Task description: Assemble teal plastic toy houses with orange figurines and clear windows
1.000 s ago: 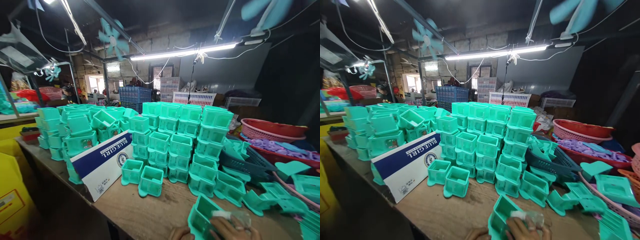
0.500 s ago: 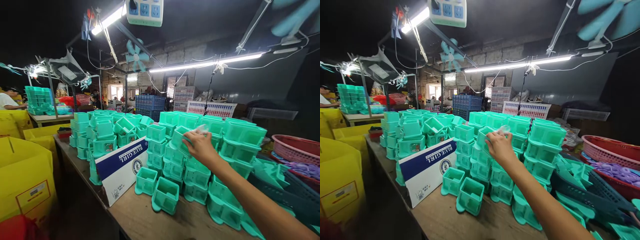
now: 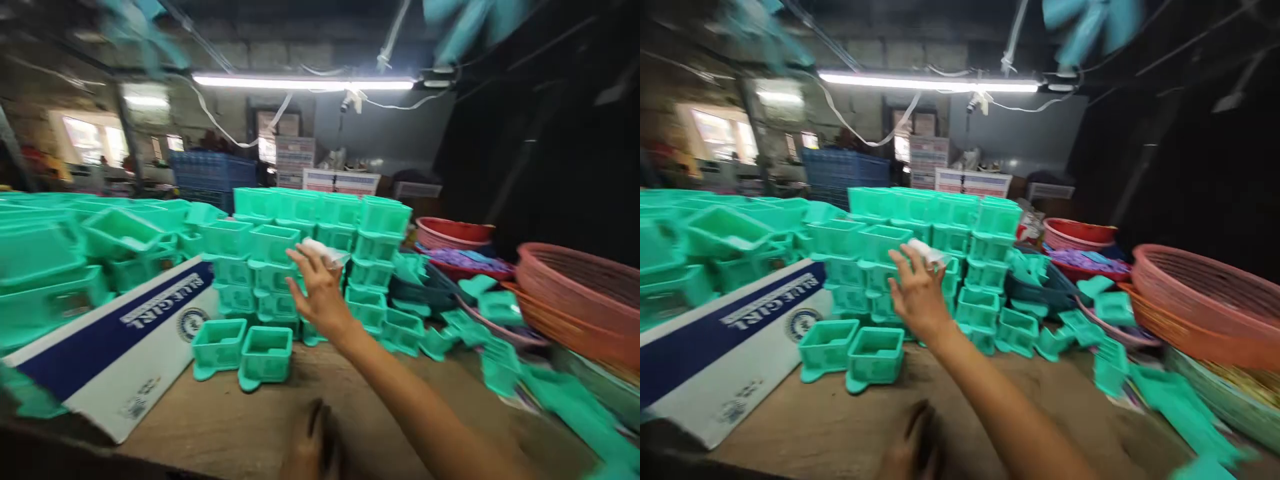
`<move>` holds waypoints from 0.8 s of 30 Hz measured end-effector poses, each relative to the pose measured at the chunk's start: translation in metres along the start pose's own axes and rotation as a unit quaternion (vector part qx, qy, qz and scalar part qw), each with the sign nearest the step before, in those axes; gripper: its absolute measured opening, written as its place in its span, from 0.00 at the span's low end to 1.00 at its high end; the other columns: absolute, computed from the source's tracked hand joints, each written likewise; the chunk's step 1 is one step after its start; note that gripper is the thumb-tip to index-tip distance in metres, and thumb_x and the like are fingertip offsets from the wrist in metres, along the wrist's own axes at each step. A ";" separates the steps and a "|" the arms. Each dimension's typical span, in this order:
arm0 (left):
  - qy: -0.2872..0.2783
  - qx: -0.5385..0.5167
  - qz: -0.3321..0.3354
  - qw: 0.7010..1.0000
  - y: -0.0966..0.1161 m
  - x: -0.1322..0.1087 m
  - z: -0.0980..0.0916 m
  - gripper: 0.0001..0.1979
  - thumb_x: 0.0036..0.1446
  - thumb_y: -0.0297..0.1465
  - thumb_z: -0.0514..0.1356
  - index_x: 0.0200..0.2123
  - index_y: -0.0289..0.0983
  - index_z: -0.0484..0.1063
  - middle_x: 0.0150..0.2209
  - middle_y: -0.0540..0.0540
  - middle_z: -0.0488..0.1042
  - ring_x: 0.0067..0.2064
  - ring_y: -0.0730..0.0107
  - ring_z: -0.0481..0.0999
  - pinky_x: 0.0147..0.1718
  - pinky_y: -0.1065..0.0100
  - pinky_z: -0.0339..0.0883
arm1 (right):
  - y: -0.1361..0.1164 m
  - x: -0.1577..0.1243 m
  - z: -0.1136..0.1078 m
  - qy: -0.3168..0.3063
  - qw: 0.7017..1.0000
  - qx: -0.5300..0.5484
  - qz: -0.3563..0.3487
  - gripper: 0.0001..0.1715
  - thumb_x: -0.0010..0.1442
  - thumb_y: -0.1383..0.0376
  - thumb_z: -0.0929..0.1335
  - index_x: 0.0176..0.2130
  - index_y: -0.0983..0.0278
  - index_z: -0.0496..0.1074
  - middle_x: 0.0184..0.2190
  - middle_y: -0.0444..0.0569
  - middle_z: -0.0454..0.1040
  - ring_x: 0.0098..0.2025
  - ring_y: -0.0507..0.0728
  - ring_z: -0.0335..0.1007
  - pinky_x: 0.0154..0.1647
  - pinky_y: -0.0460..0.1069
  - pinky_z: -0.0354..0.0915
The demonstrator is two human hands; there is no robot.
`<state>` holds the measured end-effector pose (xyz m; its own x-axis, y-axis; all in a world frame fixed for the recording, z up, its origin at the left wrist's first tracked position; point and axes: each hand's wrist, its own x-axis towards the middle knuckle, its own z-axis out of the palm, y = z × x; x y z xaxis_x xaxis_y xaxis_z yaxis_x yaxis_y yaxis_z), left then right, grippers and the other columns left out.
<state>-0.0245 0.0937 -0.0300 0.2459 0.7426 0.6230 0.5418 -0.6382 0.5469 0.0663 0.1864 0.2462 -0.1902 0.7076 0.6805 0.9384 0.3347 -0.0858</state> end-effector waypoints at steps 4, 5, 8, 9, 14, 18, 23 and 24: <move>-0.051 0.017 0.086 0.995 -0.013 0.005 -0.007 0.18 0.66 0.31 0.56 0.57 0.33 0.74 0.55 0.32 0.79 0.54 0.50 0.83 0.50 0.56 0.83 | 0.012 -0.095 -0.006 0.016 0.996 0.077 0.030 0.22 0.71 0.64 0.63 0.61 0.57 0.71 0.66 0.52 0.69 0.69 0.62 0.61 0.68 0.62 0.55; -0.054 0.020 0.098 0.994 -0.014 0.008 -0.010 0.18 0.67 0.32 0.56 0.57 0.34 0.74 0.55 0.33 0.79 0.54 0.51 0.83 0.50 0.56 0.82 | 0.023 -0.120 -0.008 0.001 0.997 0.060 0.055 0.21 0.69 0.65 0.64 0.60 0.56 0.72 0.65 0.52 0.70 0.68 0.63 0.62 0.68 0.63 0.57; -0.036 0.030 0.118 0.992 -0.009 0.016 -0.020 0.16 0.68 0.34 0.57 0.56 0.36 0.74 0.53 0.36 0.80 0.53 0.53 0.83 0.50 0.57 0.83 | 0.076 -0.184 -0.017 -0.055 0.986 -0.025 0.154 0.20 0.65 0.67 0.67 0.55 0.55 0.76 0.61 0.52 0.74 0.63 0.62 0.69 0.66 0.62 0.61; -0.027 0.032 0.123 0.992 -0.005 0.017 -0.022 0.16 0.68 0.35 0.57 0.55 0.36 0.75 0.52 0.37 0.80 0.51 0.53 0.84 0.48 0.57 0.83 | 0.098 -0.200 -0.022 -0.057 0.981 -0.039 0.180 0.19 0.63 0.69 0.68 0.53 0.58 0.78 0.59 0.54 0.76 0.61 0.63 0.72 0.64 0.63 0.63; 0.006 0.047 0.113 0.992 0.012 0.023 -0.026 0.15 0.69 0.36 0.55 0.49 0.37 0.78 0.48 0.38 0.81 0.48 0.54 0.85 0.45 0.57 0.84 | 0.198 -0.233 -0.042 -0.043 0.939 -0.117 0.321 0.18 0.65 0.74 0.65 0.51 0.65 0.78 0.56 0.60 0.76 0.58 0.68 0.73 0.60 0.67 0.66; -0.003 0.049 0.097 0.994 0.013 0.024 -0.027 0.15 0.69 0.37 0.54 0.47 0.38 0.79 0.48 0.38 0.81 0.48 0.54 0.85 0.45 0.57 0.84 | 0.238 -0.234 -0.047 -0.044 0.919 -0.140 0.366 0.20 0.67 0.65 0.70 0.58 0.64 0.72 0.60 0.57 0.72 0.60 0.67 0.69 0.61 0.69 0.65; -0.019 0.049 0.090 0.995 0.015 0.024 -0.029 0.16 0.69 0.38 0.55 0.46 0.38 0.80 0.49 0.38 0.81 0.48 0.54 0.85 0.45 0.57 0.84 | 0.251 -0.238 -0.057 -0.068 0.931 -0.118 0.338 0.13 0.69 0.61 0.71 0.51 0.65 0.75 0.52 0.52 0.76 0.53 0.60 0.74 0.55 0.61 0.72; -0.021 0.048 0.090 0.995 0.015 0.024 -0.030 0.16 0.69 0.38 0.55 0.46 0.38 0.80 0.49 0.38 0.81 0.48 0.54 0.84 0.46 0.56 0.84 | 0.250 -0.240 -0.061 -0.073 0.934 -0.110 0.331 0.11 0.69 0.62 0.71 0.49 0.65 0.75 0.50 0.51 0.77 0.50 0.59 0.75 0.53 0.59 0.73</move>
<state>-0.0344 0.0962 0.0102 0.3776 0.6276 0.6809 0.5601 -0.7403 0.3717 0.3640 0.0622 0.1059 0.4309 0.7968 0.4236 0.8978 -0.3313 -0.2901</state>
